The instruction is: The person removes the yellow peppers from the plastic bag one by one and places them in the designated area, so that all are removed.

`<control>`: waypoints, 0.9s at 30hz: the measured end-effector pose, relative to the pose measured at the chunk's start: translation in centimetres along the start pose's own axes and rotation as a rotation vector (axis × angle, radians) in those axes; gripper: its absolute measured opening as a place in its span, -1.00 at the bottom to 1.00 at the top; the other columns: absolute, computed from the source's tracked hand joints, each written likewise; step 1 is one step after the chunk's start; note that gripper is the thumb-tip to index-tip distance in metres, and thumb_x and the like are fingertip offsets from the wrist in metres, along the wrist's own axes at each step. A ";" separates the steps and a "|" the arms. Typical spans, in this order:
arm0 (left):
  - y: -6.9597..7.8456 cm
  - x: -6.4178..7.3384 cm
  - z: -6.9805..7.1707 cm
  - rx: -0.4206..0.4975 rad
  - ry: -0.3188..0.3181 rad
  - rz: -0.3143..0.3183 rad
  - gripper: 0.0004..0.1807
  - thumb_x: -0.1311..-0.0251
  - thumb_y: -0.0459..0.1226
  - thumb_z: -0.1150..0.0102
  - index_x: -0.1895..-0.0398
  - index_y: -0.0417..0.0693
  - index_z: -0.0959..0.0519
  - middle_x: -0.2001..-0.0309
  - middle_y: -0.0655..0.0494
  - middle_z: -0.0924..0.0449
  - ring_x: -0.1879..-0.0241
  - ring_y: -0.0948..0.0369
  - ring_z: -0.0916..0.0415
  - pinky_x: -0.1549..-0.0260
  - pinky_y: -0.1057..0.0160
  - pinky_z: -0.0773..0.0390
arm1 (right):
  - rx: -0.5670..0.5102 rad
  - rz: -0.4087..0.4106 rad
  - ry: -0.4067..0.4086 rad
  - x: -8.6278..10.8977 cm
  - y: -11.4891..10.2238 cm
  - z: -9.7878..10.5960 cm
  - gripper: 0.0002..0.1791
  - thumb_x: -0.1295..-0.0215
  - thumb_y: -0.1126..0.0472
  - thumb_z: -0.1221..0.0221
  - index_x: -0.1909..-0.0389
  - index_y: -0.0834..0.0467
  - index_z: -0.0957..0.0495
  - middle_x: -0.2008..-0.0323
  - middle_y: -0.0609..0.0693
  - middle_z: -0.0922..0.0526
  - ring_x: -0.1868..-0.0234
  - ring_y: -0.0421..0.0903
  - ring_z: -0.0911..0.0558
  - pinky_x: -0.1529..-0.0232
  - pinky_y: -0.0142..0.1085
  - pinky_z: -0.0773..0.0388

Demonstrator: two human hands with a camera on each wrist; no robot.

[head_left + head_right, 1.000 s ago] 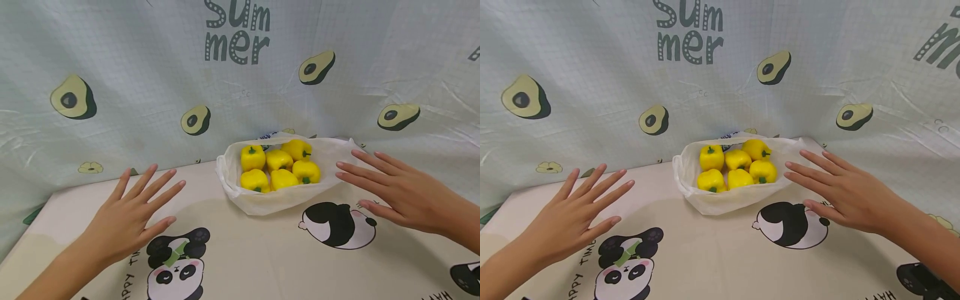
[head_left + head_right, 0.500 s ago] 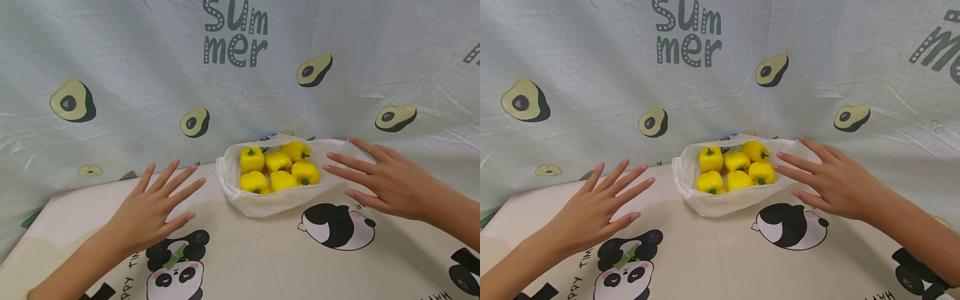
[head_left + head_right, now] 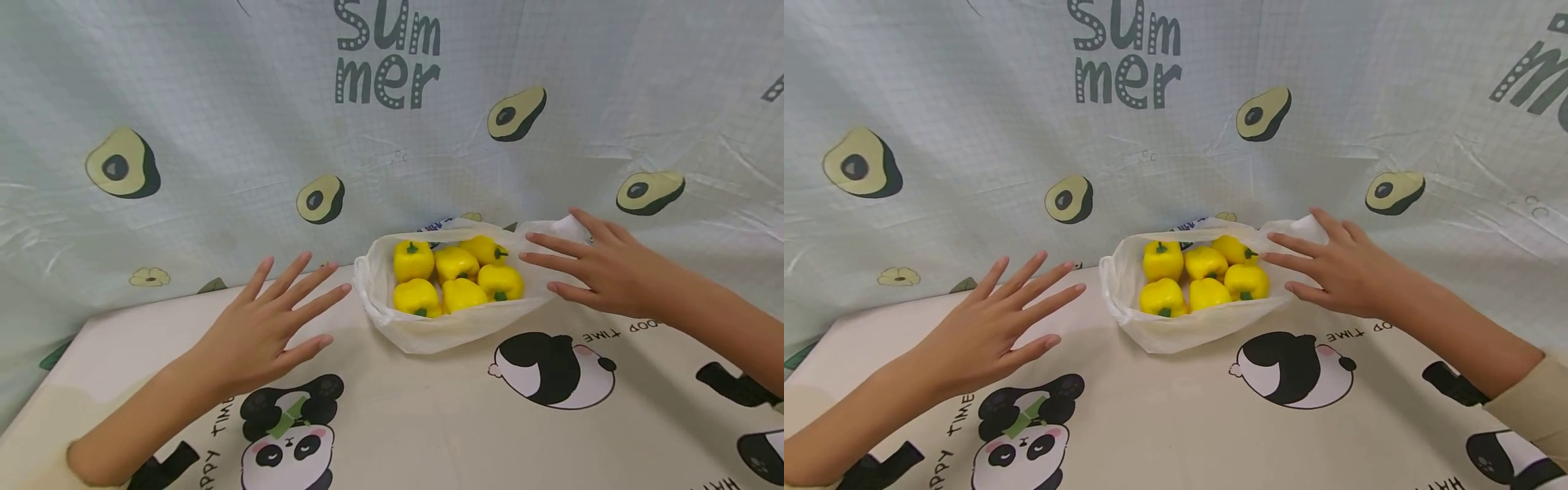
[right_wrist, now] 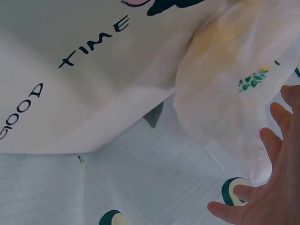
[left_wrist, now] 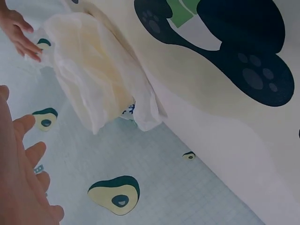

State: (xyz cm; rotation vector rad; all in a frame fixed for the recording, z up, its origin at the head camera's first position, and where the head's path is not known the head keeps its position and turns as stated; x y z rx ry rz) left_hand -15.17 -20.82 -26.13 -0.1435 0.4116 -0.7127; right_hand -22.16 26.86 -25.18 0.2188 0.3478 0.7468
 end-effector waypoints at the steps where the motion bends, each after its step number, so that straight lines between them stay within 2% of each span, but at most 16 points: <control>1: 0.0 0.0 0.0 0.002 -0.004 -0.002 -0.29 -0.48 0.25 0.20 -0.63 0.37 -0.06 -0.64 0.17 0.06 -0.62 0.02 0.24 -0.54 -0.17 0.39 | 0.008 -0.002 -0.015 -0.2 0.2 -0.2 -0.31 -0.38 -0.10 -0.23 -0.50 -0.24 -0.30 -0.56 -0.11 -0.20 -0.50 0.47 -0.04 -0.23 0.42 -0.30; 4: 0.1 -0.2 0.1 0.008 -0.014 -0.010 -0.29 -0.48 0.25 0.21 -0.62 0.36 -0.07 -0.64 0.17 0.07 -0.62 0.02 0.24 -0.54 -0.15 0.40 | 0.021 0.034 -0.010 -0.9 1.0 -0.7 -0.33 -0.36 -0.06 -0.26 -0.48 -0.21 -0.34 -0.53 -0.08 -0.26 -0.47 0.48 -0.09 -0.15 0.41 -0.40; 6: 0.1 -0.4 0.1 0.021 -0.022 -0.012 -0.30 -0.48 0.24 0.19 -0.62 0.36 -0.08 -0.64 0.18 0.08 -0.62 0.02 0.23 -0.54 -0.15 0.39 | 0.047 0.111 0.039 -1.4 1.6 -1.0 -0.33 -0.29 0.00 -0.33 -0.43 -0.15 -0.41 -0.49 -0.03 -0.33 -0.43 0.47 -0.18 -0.10 0.39 -0.46; 10: 0.1 -1.2 -0.1 0.072 -0.065 0.000 -0.30 -0.48 0.22 0.15 -0.61 0.36 -0.10 -0.64 0.22 0.11 -0.62 0.04 0.25 -0.54 -0.18 0.31 | 0.076 0.313 0.140 -2.5 2.4 -1.3 -0.27 0.02 0.13 -0.53 -0.27 -0.09 -0.56 -0.38 0.03 -0.45 -0.35 0.46 -0.29 -0.10 0.34 -0.49; 12: 0.2 -1.7 -0.3 0.107 -0.094 0.008 -0.31 -0.49 0.21 0.13 -0.61 0.36 -0.11 -0.64 0.23 0.11 -0.63 0.05 0.26 -0.53 -0.23 0.25 | 0.070 0.393 0.154 -3.0 2.4 -1.4 -0.24 0.16 0.18 -0.60 -0.20 -0.12 -0.62 -0.35 -0.01 -0.49 -0.34 0.45 -0.30 -0.12 0.33 -0.46; 14: 0.1 -2.4 -0.5 0.139 -0.116 0.010 -0.33 -0.50 0.18 0.12 -0.61 0.36 -0.13 -0.64 0.22 0.10 -0.62 0.05 0.25 -0.52 -0.27 0.16 | 0.061 0.441 0.148 -3.3 2.2 -1.4 -0.25 0.19 0.21 -0.62 -0.15 -0.16 -0.66 -0.31 -0.08 -0.53 -0.35 0.42 -0.31 -0.11 0.31 -0.46; 18: 0.0 -3.9 -0.8 0.226 -0.136 0.001 -0.37 -0.53 0.12 0.11 -0.59 0.31 -0.17 -0.63 0.19 0.05 -0.62 0.02 0.19 -0.51 -0.26 0.07 | 0.060 0.433 0.115 -3.4 1.6 -1.2 -0.37 0.04 0.27 -0.50 -0.13 -0.19 -0.67 -0.19 -0.22 -0.64 -0.36 0.37 -0.30 -0.13 0.41 -0.35; 22: -0.2 -5.7 -0.9 0.344 -0.145 -0.006 -0.41 -0.54 0.07 0.11 -0.56 0.23 -0.24 -0.61 0.15 -0.03 -0.60 -0.01 0.10 -0.51 -0.20 0.01 | 0.137 0.379 0.071 -3.6 1.4 -1.1 -0.43 -0.06 0.22 -0.41 -0.15 -0.16 -0.65 -0.13 -0.23 -0.68 -0.38 0.38 -0.28 -0.22 0.50 -0.17; 24: -0.3 -6.7 -0.8 0.399 -0.154 -0.005 -0.43 -0.55 0.06 0.13 -0.54 0.18 -0.27 -0.60 0.12 -0.08 -0.59 -0.02 0.06 -0.51 -0.17 -0.02 | 0.193 0.326 0.034 -3.7 1.5 -0.9 -0.45 -0.10 0.16 -0.41 -0.17 -0.14 -0.65 -0.15 -0.20 -0.68 -0.39 0.41 -0.26 -0.26 0.50 -0.14; 27: -0.4 -8.2 -0.7 0.449 -0.167 -0.005 -0.44 -0.56 0.06 0.16 -0.53 0.13 -0.30 -0.57 0.10 -0.14 -0.57 0.01 0.00 -0.51 -0.14 -0.05 | 0.259 0.223 -0.040 -4.1 1.7 -0.6 -0.47 -0.14 0.09 -0.42 -0.19 -0.13 -0.63 -0.20 -0.13 -0.65 -0.40 0.44 -0.25 -0.24 0.48 -0.23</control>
Point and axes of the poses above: each hand's wrist, its own x-axis away from the middle knuckle, its own z-axis out of the back of the hand, y = z × x, the point moved 1 cm from there along -x, towards the middle knuckle
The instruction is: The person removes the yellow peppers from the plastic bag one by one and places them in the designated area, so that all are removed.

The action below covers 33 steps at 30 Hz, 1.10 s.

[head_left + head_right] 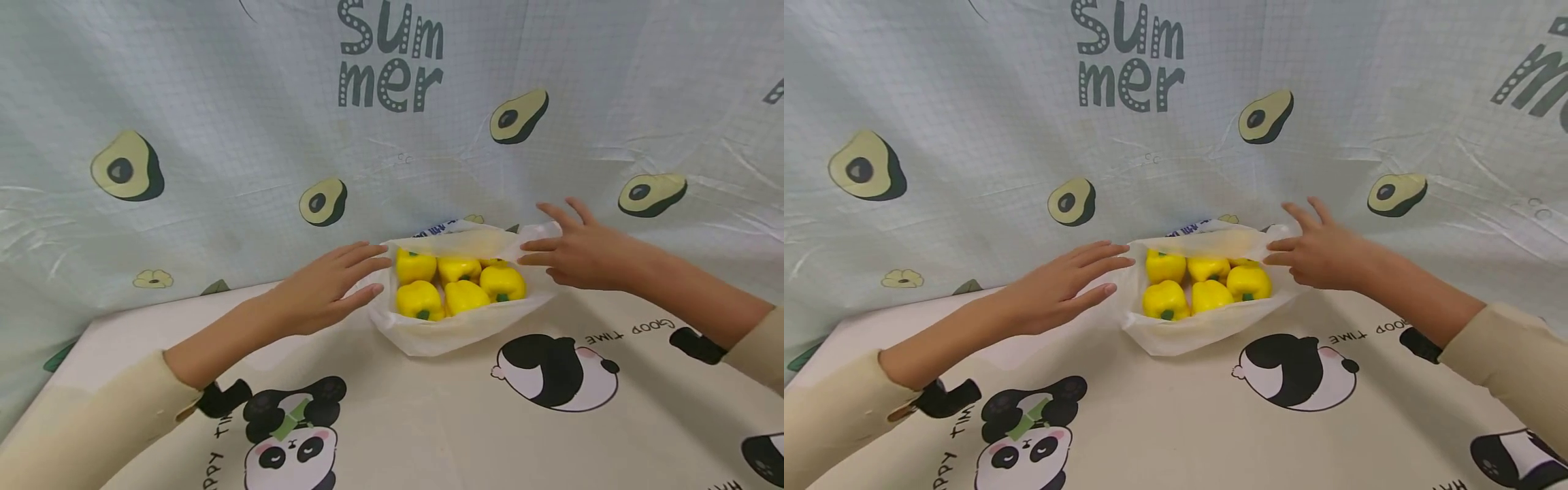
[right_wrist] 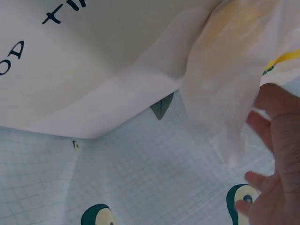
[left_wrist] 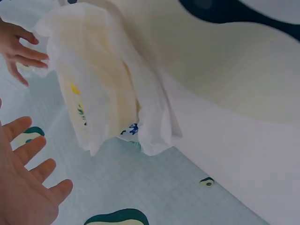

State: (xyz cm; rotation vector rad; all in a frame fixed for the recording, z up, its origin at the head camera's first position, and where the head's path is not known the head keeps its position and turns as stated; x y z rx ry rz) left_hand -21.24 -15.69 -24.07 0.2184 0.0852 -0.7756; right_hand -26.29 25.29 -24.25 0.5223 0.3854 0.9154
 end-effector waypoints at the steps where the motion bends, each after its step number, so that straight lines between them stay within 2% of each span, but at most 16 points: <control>1: 0.0 -0.5 0.1 0.009 -0.003 -0.005 -0.44 -0.57 0.05 0.16 -0.52 0.12 -0.31 -0.57 0.10 -0.15 -0.56 0.01 -0.02 -0.51 -0.13 -0.06 | 0.005 -0.030 -0.028 0.0 0.2 0.0 -0.47 -0.14 0.07 -0.43 -0.19 -0.14 -0.63 -0.23 -0.12 -0.63 -0.39 0.44 -0.25 -0.22 0.46 -0.29; 3: 0.2 -1.4 0.3 0.019 -0.010 -0.017 -0.44 -0.57 0.05 0.18 -0.52 0.10 -0.31 -0.56 0.09 -0.18 -0.54 0.03 -0.06 -0.51 -0.12 -0.09 | -0.005 -0.053 -0.051 0.0 0.5 0.1 -0.47 -0.12 0.08 -0.47 -0.17 -0.14 -0.65 -0.28 -0.07 -0.58 -0.38 0.44 -0.27 -0.17 0.40 -0.40; 6: 0.6 -2.8 0.3 0.025 -0.029 -0.033 -0.45 -0.58 0.05 0.20 -0.52 0.10 -0.32 -0.54 0.08 -0.20 -0.52 0.04 -0.11 -0.50 -0.11 -0.13 | -0.055 -0.002 -0.005 0.0 0.9 -0.1 -0.47 -0.02 0.14 -0.53 -0.08 -0.15 -0.67 -0.30 -0.06 -0.53 -0.36 0.39 -0.30 -0.14 0.34 -0.46; 10: 1.2 -4.4 0.3 0.024 -0.063 -0.040 -0.44 -0.58 0.07 0.24 -0.50 0.11 -0.34 -0.53 0.06 -0.23 -0.51 0.02 -0.12 -0.49 -0.11 -0.14 | -0.163 0.118 0.129 -0.3 0.8 0.1 -0.51 0.02 0.30 -0.51 0.05 -0.13 -0.66 -0.12 -0.11 -0.60 -0.31 0.31 -0.34 -0.18 0.37 -0.32; 12: 1.5 -4.9 0.3 0.021 -0.082 -0.043 -0.44 -0.58 0.08 0.26 -0.49 0.11 -0.35 -0.52 0.05 -0.24 -0.51 0.01 -0.12 -0.49 -0.12 -0.14 | -0.228 0.147 0.137 -0.8 0.5 0.6 -0.53 -0.03 0.38 -0.42 0.07 -0.15 -0.65 -0.04 -0.17 -0.65 -0.30 0.29 -0.34 -0.21 0.43 -0.21; 14: 1.8 -5.3 0.3 0.021 -0.103 -0.047 -0.44 -0.58 0.09 0.26 -0.49 0.12 -0.36 -0.52 0.04 -0.25 -0.51 0.00 -0.13 -0.48 -0.13 -0.16 | -0.273 0.161 0.082 -1.3 0.3 1.1 -0.52 -0.09 0.42 -0.32 0.06 -0.19 -0.65 -0.01 -0.24 -0.69 -0.33 0.30 -0.33 -0.24 0.48 -0.10; 16: 2.0 -5.7 0.2 0.020 -0.121 -0.057 -0.45 -0.59 0.08 0.27 -0.48 0.11 -0.36 -0.51 0.04 -0.25 -0.50 -0.01 -0.14 -0.48 -0.12 -0.17 | -0.288 0.170 -0.009 -1.9 0.1 1.7 -0.52 -0.13 0.43 -0.27 0.07 -0.22 -0.67 0.00 -0.26 -0.72 -0.36 0.31 -0.32 -0.27 0.52 -0.03; 18: 2.1 -5.9 0.0 0.020 -0.134 -0.066 -0.45 -0.59 0.07 0.27 -0.48 0.10 -0.36 -0.51 0.04 -0.26 -0.49 -0.01 -0.15 -0.48 -0.11 -0.17 | -0.254 0.191 -0.084 -2.6 0.0 2.1 -0.54 -0.16 0.42 -0.27 0.09 -0.22 -0.69 0.01 -0.26 -0.74 -0.36 0.33 -0.36 -0.27 0.54 -0.05; 20: 2.1 -6.1 -0.1 0.020 -0.141 -0.072 -0.46 -0.60 0.05 0.27 -0.48 0.09 -0.37 -0.50 0.05 -0.27 -0.49 0.00 -0.16 -0.48 -0.09 -0.17 | -0.213 0.211 -0.138 -3.4 -0.1 2.5 -0.59 -0.16 0.41 -0.31 0.14 -0.19 -0.72 0.04 -0.23 -0.75 -0.30 0.31 -0.43 -0.25 0.45 -0.23; 23: 2.1 -6.3 -0.2 0.017 -0.144 -0.077 -0.47 -0.60 0.05 0.27 -0.46 0.08 -0.39 -0.48 0.05 -0.31 -0.47 0.01 -0.19 -0.48 -0.06 -0.18 | -0.170 0.251 -0.195 -4.5 -0.1 2.9 -0.65 -0.15 0.42 -0.37 0.14 -0.07 -0.75 0.08 -0.13 -0.77 -0.08 0.20 -0.57 -0.09 0.15 -0.55; 26: 2.1 -6.5 -0.3 0.019 -0.157 -0.072 -0.47 -0.61 0.04 0.28 -0.45 0.08 -0.41 -0.46 0.07 -0.34 -0.46 0.01 -0.21 -0.48 -0.04 -0.18 | -0.178 0.275 -0.258 -5.2 0.1 3.2 -0.64 -0.15 0.47 -0.37 0.11 0.02 -0.76 0.11 -0.04 -0.76 0.11 0.07 -0.58 0.10 -0.12 -0.66; 29: 2.3 -6.7 -0.2 0.021 -0.171 -0.069 -0.48 -0.61 0.03 0.29 -0.44 0.06 -0.42 -0.44 0.06 -0.36 -0.45 0.01 -0.22 -0.48 -0.03 -0.19 | -0.172 0.288 -0.265 -5.3 0.8 3.3 -0.62 -0.04 0.51 -0.43 0.17 0.05 -0.78 0.16 -0.04 -0.76 0.20 -0.03 -0.54 0.17 -0.23 -0.65; 31: 2.4 -6.9 -0.1 0.023 -0.180 -0.073 -0.48 -0.62 0.02 0.29 -0.42 0.05 -0.43 -0.44 0.06 -0.37 -0.44 -0.01 -0.23 -0.47 -0.03 -0.20 | -0.171 0.279 -0.239 -4.8 1.5 3.3 -0.61 0.05 0.52 -0.48 0.24 0.04 -0.80 0.18 -0.08 -0.77 0.22 -0.06 -0.50 0.21 -0.27 -0.60; 33: 2.4 -7.0 -0.1 0.023 -0.194 -0.072 -0.49 -0.62 0.02 0.29 -0.42 0.05 -0.44 -0.43 0.06 -0.38 -0.43 -0.02 -0.24 -0.45 -0.04 -0.24 | -0.163 0.267 -0.197 -4.2 2.2 3.2 -0.62 0.12 0.51 -0.51 0.31 0.02 -0.81 0.20 -0.10 -0.77 0.23 -0.08 -0.47 0.20 -0.23 -0.57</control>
Point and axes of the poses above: each hand's wrist, its own x-axis away from the middle knuckle, its own z-axis out of the back of the hand, y = z × x, the point moved 1 cm from there along -x, towards the middle knuckle
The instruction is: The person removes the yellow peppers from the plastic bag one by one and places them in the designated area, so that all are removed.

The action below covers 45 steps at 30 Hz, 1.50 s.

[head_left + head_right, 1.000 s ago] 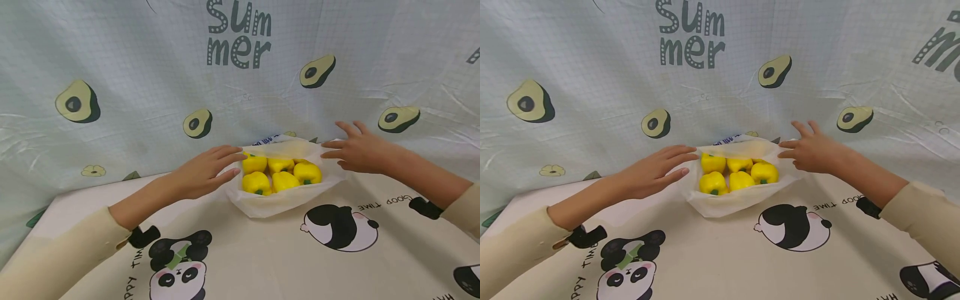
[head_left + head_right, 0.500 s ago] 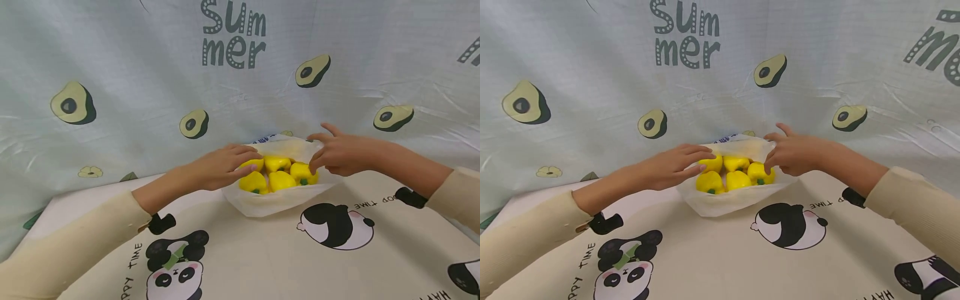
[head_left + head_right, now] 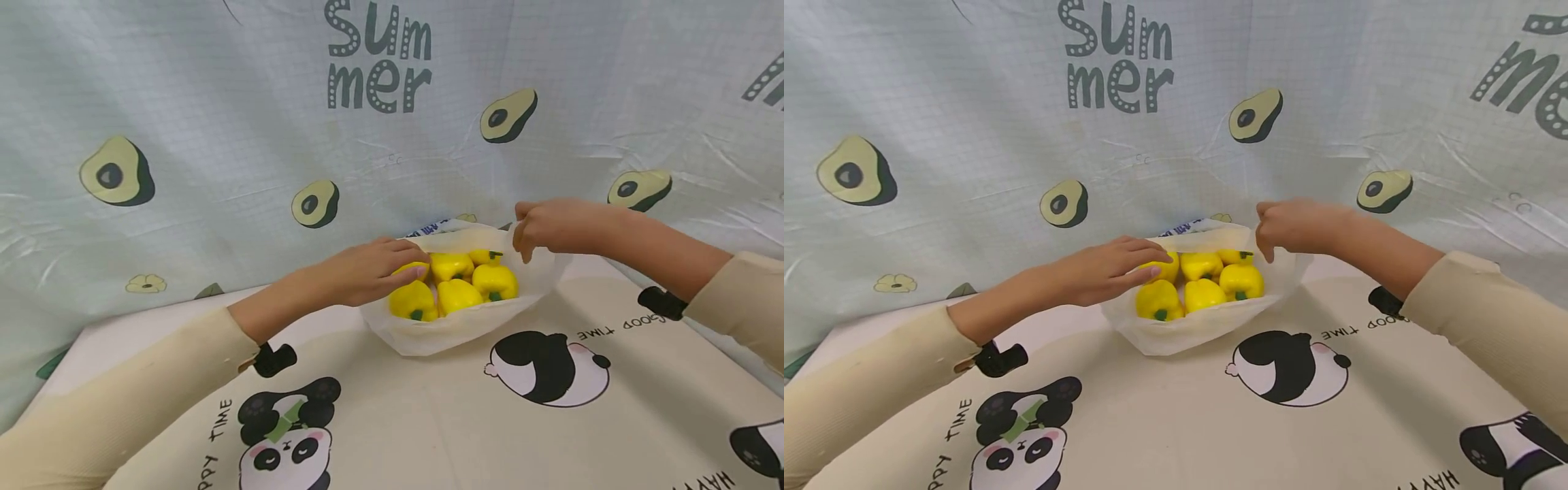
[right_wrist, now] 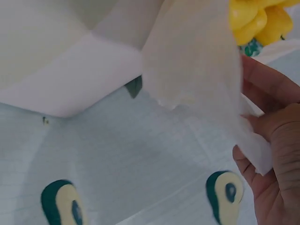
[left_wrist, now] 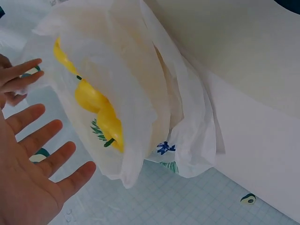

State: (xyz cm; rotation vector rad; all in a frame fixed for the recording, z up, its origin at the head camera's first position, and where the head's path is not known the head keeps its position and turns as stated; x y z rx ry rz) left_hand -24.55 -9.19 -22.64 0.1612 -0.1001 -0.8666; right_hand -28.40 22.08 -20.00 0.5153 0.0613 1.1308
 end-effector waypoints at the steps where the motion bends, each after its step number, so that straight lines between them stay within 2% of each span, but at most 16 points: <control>1: 0.0 -0.1 0.0 0.005 -0.011 0.004 -0.49 -0.62 0.02 0.29 -0.41 0.05 -0.44 -0.43 0.05 -0.38 -0.42 -0.02 -0.25 -0.44 -0.05 -0.26 | 0.001 -0.015 0.021 0.4 0.2 -0.1 -0.62 0.14 0.51 -0.52 0.33 0.02 -0.82 0.20 -0.11 -0.77 0.23 -0.08 -0.45 0.18 -0.21 -0.57; 5: -0.1 -0.5 -0.1 0.038 -0.074 0.039 -0.48 -0.61 0.05 0.27 -0.43 0.08 -0.42 -0.44 0.06 -0.37 -0.41 -0.01 -0.26 -0.41 -0.08 -0.30 | -0.016 -0.102 0.083 2.0 1.0 -0.8 -0.57 0.14 0.57 -0.49 0.29 0.01 -0.82 0.18 -0.08 -0.77 0.24 -0.07 -0.43 0.17 -0.18 -0.56; 8: -0.1 -0.8 -0.2 0.067 -0.105 0.053 -0.47 -0.60 0.05 0.24 -0.45 0.05 -0.40 -0.44 0.05 -0.37 -0.41 0.00 -0.28 -0.43 -0.06 -0.28 | -0.087 -0.196 0.094 2.9 1.5 -1.7 -0.44 0.09 0.65 -0.40 0.13 0.00 -0.80 0.03 -0.03 -0.74 0.21 0.00 -0.49 0.27 -0.22 -0.56; 13: -0.2 -1.7 -0.5 0.095 -0.140 0.071 -0.48 -0.59 -0.01 0.18 -0.46 -0.01 -0.38 -0.43 0.00 -0.37 -0.41 0.02 -0.30 -0.46 0.00 -0.26 | -0.335 -0.313 0.116 4.0 2.0 -3.3 -0.17 0.02 0.79 -0.14 -0.21 0.01 -0.64 -0.27 0.11 -0.58 -0.05 0.23 -0.60 0.17 -0.11 -0.68; 16: -0.3 -2.4 -0.7 0.076 -0.167 0.102 -0.49 -0.58 -0.06 0.12 -0.47 -0.03 -0.36 -0.44 -0.02 -0.35 -0.40 0.02 -0.31 -0.45 0.02 -0.27 | -0.479 -0.353 0.145 4.3 2.2 -4.3 -0.13 -0.05 0.77 -0.03 -0.36 0.06 -0.51 -0.38 0.18 -0.45 -0.15 0.21 -0.59 0.16 -0.17 -0.67; 18: -0.4 -2.9 -0.8 0.039 -0.181 0.132 -0.49 -0.56 -0.09 0.07 -0.48 -0.03 -0.35 -0.45 -0.03 -0.34 -0.40 0.03 -0.32 -0.44 0.03 -0.29 | -0.532 -0.382 0.170 4.5 2.3 -5.0 -0.17 -0.13 0.72 0.02 -0.41 0.10 -0.44 -0.43 0.20 -0.39 -0.17 0.20 -0.57 0.14 -0.17 -0.63; 20: -0.4 -3.3 -1.0 -0.010 -0.189 0.175 -0.47 -0.53 -0.12 0.01 -0.49 -0.04 -0.32 -0.46 -0.05 -0.31 -0.39 0.02 -0.33 -0.43 0.03 -0.31 | -0.571 -0.409 0.188 4.5 2.3 -5.6 -0.26 -0.24 0.64 0.02 -0.45 0.14 -0.38 -0.46 0.23 -0.34 -0.24 0.23 -0.54 -0.04 -0.06 -0.60; 23: -0.5 -3.8 -1.3 -0.083 -0.206 0.256 -0.38 -0.49 -0.12 -0.08 -0.54 -0.03 -0.25 -0.52 -0.09 -0.20 -0.41 -0.07 -0.30 -0.41 -0.02 -0.33 | -0.616 -0.431 0.189 4.2 2.1 -6.2 -0.42 -0.46 0.36 -0.06 -0.49 0.18 -0.32 -0.50 0.26 -0.26 -0.38 0.30 -0.40 -0.24 0.15 -0.49; 25: -0.5 -4.0 -1.4 -0.110 -0.213 0.300 -0.30 -0.46 -0.08 -0.11 -0.58 -0.03 -0.17 -0.57 -0.11 -0.08 -0.43 -0.16 -0.24 -0.42 -0.07 -0.31 | -0.666 -0.438 0.162 4.0 2.0 -6.7 -0.34 -0.49 0.16 -0.16 -0.53 0.18 -0.23 -0.54 0.27 -0.17 -0.46 0.33 -0.27 -0.28 0.20 -0.45; 28: -0.9 -4.3 -1.5 -0.099 -0.203 0.330 -0.18 -0.44 -0.01 -0.13 -0.62 -0.04 -0.04 -0.61 -0.14 0.07 -0.46 -0.21 -0.17 -0.43 -0.11 -0.27 | -0.771 -0.451 0.129 3.6 1.9 -7.3 -0.10 -0.37 0.00 -0.30 -0.59 0.15 -0.10 -0.58 0.26 -0.02 -0.52 0.32 -0.14 -0.21 0.20 -0.52; 31: -1.6 -4.6 -1.4 -0.032 -0.179 0.334 -0.11 -0.43 0.06 -0.11 -0.64 -0.05 0.04 -0.61 -0.16 0.10 -0.49 -0.15 -0.15 -0.46 -0.10 -0.23 | -0.865 -0.468 0.123 3.5 1.8 -7.9 0.06 -0.25 0.00 -0.40 -0.62 0.13 0.00 -0.60 0.25 0.04 -0.55 0.32 -0.06 -0.21 0.20 -0.52; 35: -2.7 -5.0 -1.4 0.075 -0.159 0.334 -0.10 -0.43 0.12 -0.07 -0.64 -0.01 0.07 -0.61 -0.15 0.10 -0.54 -0.07 -0.07 -0.49 -0.10 -0.15 | -0.938 -0.497 0.141 3.3 1.8 -8.5 0.15 -0.16 0.05 -0.46 -0.63 0.11 0.06 -0.60 0.28 0.07 -0.49 0.38 -0.16 -0.18 0.20 -0.55; 38: -3.4 -5.2 -1.6 0.128 -0.139 0.340 -0.12 -0.43 0.15 -0.04 -0.64 0.03 0.05 -0.61 -0.14 0.08 -0.54 -0.06 -0.05 -0.49 -0.12 -0.14 | -0.969 -0.512 0.153 3.0 1.8 -8.8 0.16 -0.16 0.06 -0.45 -0.63 0.08 0.08 -0.60 0.27 0.06 -0.44 0.40 -0.25 -0.27 0.26 -0.43; 42: -3.4 -5.2 -2.1 0.067 -0.075 0.298 -0.22 -0.43 0.10 -0.07 -0.59 0.00 -0.13 -0.54 -0.12 -0.10 -0.44 -0.09 -0.20 -0.43 -0.09 -0.27 | -0.998 -0.540 0.169 2.7 1.7 -9.2 0.09 -0.24 -0.02 -0.39 -0.64 0.03 0.07 -0.60 0.24 0.02 -0.44 0.37 -0.29 -0.35 0.36 -0.24; 45: -2.9 -5.0 -2.3 0.003 -0.003 0.226 -0.38 -0.40 0.00 -0.19 -0.42 -0.05 -0.39 -0.37 -0.10 -0.32 -0.26 -0.08 -0.33 -0.29 0.01 -0.45 | -1.026 -0.562 0.196 2.5 1.6 -9.5 0.04 -0.28 -0.03 -0.36 -0.63 0.00 0.03 -0.60 0.21 -0.01 -0.44 0.35 -0.30 -0.34 0.36 -0.26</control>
Point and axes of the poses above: each hand's wrist, its own x-axis away from the middle knuckle, its own z-axis out of the back of the hand, y = z × x, the point moved 1 cm from there along -x, towards the middle knuckle
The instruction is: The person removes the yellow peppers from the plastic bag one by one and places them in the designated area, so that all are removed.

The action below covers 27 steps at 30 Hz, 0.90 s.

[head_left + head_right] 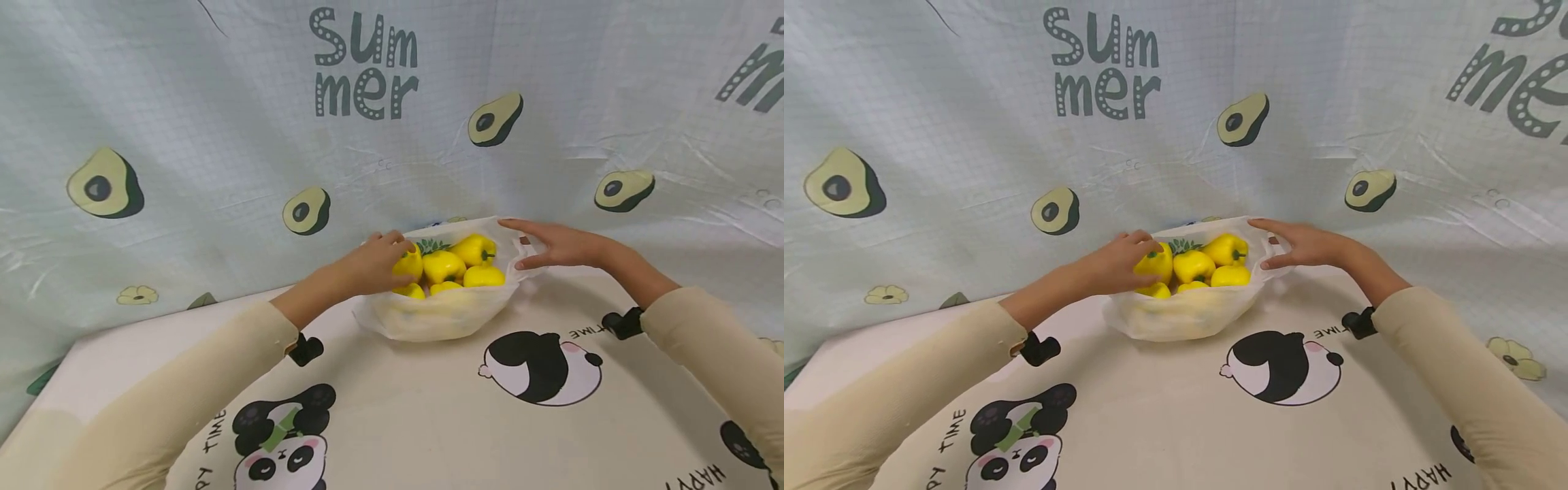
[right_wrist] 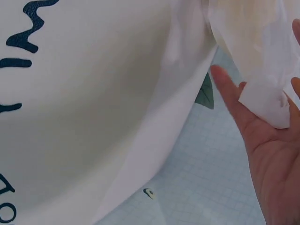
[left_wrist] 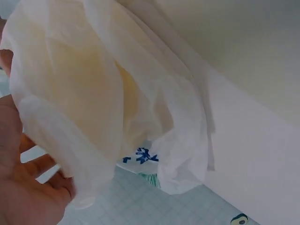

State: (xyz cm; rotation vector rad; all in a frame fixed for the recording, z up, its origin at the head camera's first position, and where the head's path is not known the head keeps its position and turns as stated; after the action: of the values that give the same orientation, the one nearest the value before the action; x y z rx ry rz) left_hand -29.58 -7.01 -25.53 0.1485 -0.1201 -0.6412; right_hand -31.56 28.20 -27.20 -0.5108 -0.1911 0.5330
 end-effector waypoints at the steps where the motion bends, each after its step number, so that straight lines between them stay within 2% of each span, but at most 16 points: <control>1: 0.2 0.1 0.0 0.001 0.020 -0.023 -0.44 -0.37 -0.03 -0.24 -0.34 -0.07 -0.47 -0.30 -0.09 -0.37 -0.18 -0.05 -0.36 -0.23 0.05 -0.50 | -0.011 -0.001 0.008 0.0 0.0 0.0 0.02 -0.28 -0.03 -0.36 -0.63 -0.01 0.01 -0.59 0.20 -0.02 -0.44 0.34 -0.30 -0.34 0.35 -0.28; 3: 0.6 0.3 0.1 0.014 0.027 -0.073 -0.53 -0.32 -0.07 -0.32 -0.19 -0.10 -0.57 -0.15 -0.06 -0.44 -0.07 0.00 -0.39 -0.12 0.13 -0.54 | -0.033 0.004 0.026 0.0 0.1 -0.1 0.00 -0.29 -0.01 -0.37 -0.63 -0.02 -0.02 -0.59 0.17 -0.04 -0.43 0.33 -0.32 -0.34 0.34 -0.28; 4: 0.9 0.4 0.2 0.035 0.011 -0.091 -0.56 -0.30 -0.08 -0.35 -0.13 -0.11 -0.60 -0.10 -0.05 -0.47 -0.04 0.02 -0.41 -0.10 0.15 -0.54 | -0.040 0.007 0.031 0.0 0.1 -0.1 -0.01 -0.28 -0.01 -0.37 -0.62 -0.03 -0.04 -0.59 0.16 -0.06 -0.43 0.33 -0.32 -0.34 0.34 -0.28; 6: 1.1 0.5 0.4 0.056 -0.045 -0.110 -0.57 -0.26 -0.06 -0.38 -0.08 -0.12 -0.63 -0.02 -0.02 -0.51 0.03 0.08 -0.42 -0.03 0.21 -0.53 | -0.048 0.015 0.040 0.0 0.0 -0.1 -0.03 -0.28 -0.01 -0.38 -0.61 -0.03 -0.08 -0.59 0.14 -0.08 -0.42 0.32 -0.33 -0.35 0.34 -0.27; 9: 1.4 0.4 0.7 0.045 -0.158 -0.113 -0.53 -0.24 -0.02 -0.39 -0.10 -0.09 -0.63 0.01 0.03 -0.58 0.05 0.11 -0.41 0.01 0.24 -0.48 | -0.038 0.024 0.044 -0.2 -0.2 -0.2 -0.03 -0.26 -0.02 -0.40 -0.60 -0.01 -0.11 -0.59 0.13 -0.08 -0.44 0.30 -0.30 -0.37 0.35 -0.22; 14: 1.5 0.1 1.5 0.013 -0.341 -0.062 -0.49 -0.29 -0.04 -0.35 -0.26 0.02 -0.57 -0.17 0.05 -0.56 -0.08 0.11 -0.42 -0.11 0.26 -0.55 | -0.008 0.033 0.046 -0.5 -0.4 -0.2 -0.04 -0.24 -0.03 -0.41 -0.59 0.03 -0.15 -0.59 0.11 -0.10 -0.42 0.26 -0.34 -0.37 0.35 -0.22; 17: 1.6 -0.2 2.2 0.033 -0.439 -0.026 -0.43 -0.31 -0.09 -0.34 -0.36 0.04 -0.50 -0.28 0.00 -0.49 -0.13 0.09 -0.46 -0.05 0.22 -0.65 | -0.001 0.033 0.047 -0.6 -0.5 -0.2 -0.04 -0.23 -0.03 -0.42 -0.58 0.06 -0.16 -0.58 0.11 -0.11 -0.37 0.25 -0.40 -0.34 0.35 -0.28; 21: 1.9 -0.9 2.9 0.055 -0.526 0.030 -0.36 -0.30 -0.17 -0.36 -0.44 0.05 -0.41 -0.35 -0.04 -0.42 -0.17 0.08 -0.48 0.02 0.12 -0.70 | 0.005 0.031 0.045 -0.7 -0.8 -0.2 -0.04 -0.23 -0.02 -0.42 -0.57 0.09 -0.17 -0.58 0.12 -0.11 -0.36 0.28 -0.42 -0.30 0.35 -0.34; 24: 2.2 -1.6 3.2 0.030 -0.583 0.059 -0.35 -0.30 -0.20 -0.35 -0.45 0.11 -0.39 -0.38 -0.01 -0.38 -0.22 0.09 -0.43 0.01 0.11 -0.70 | 0.016 0.033 0.042 -0.7 -1.0 -0.2 -0.04 -0.22 -0.02 -0.42 -0.57 0.10 -0.18 -0.58 0.13 -0.10 -0.35 0.28 -0.42 -0.28 0.36 -0.36; 27: 2.7 -2.2 3.8 0.018 -0.638 0.077 -0.33 -0.29 -0.20 -0.36 -0.46 0.16 -0.39 -0.36 0.01 -0.40 -0.23 0.07 -0.46 -0.05 0.06 -0.67 | 0.031 0.042 0.037 -0.7 -1.3 0.0 -0.04 -0.22 -0.01 -0.43 -0.57 0.10 -0.19 -0.58 0.15 -0.10 -0.34 0.27 -0.44 -0.27 0.34 -0.38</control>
State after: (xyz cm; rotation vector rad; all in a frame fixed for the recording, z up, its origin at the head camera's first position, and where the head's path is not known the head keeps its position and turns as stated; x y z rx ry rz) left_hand -30.35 -3.95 -21.49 -0.0485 -0.7430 -0.5923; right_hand -31.59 26.87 -26.62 -0.4948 -0.1371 0.5668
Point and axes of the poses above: each hand's wrist, its own x-axis away from the middle knuckle, its own z-axis out of the back of the hand, y = z × x, the point moved 1 cm from there along -x, towards the middle knuckle
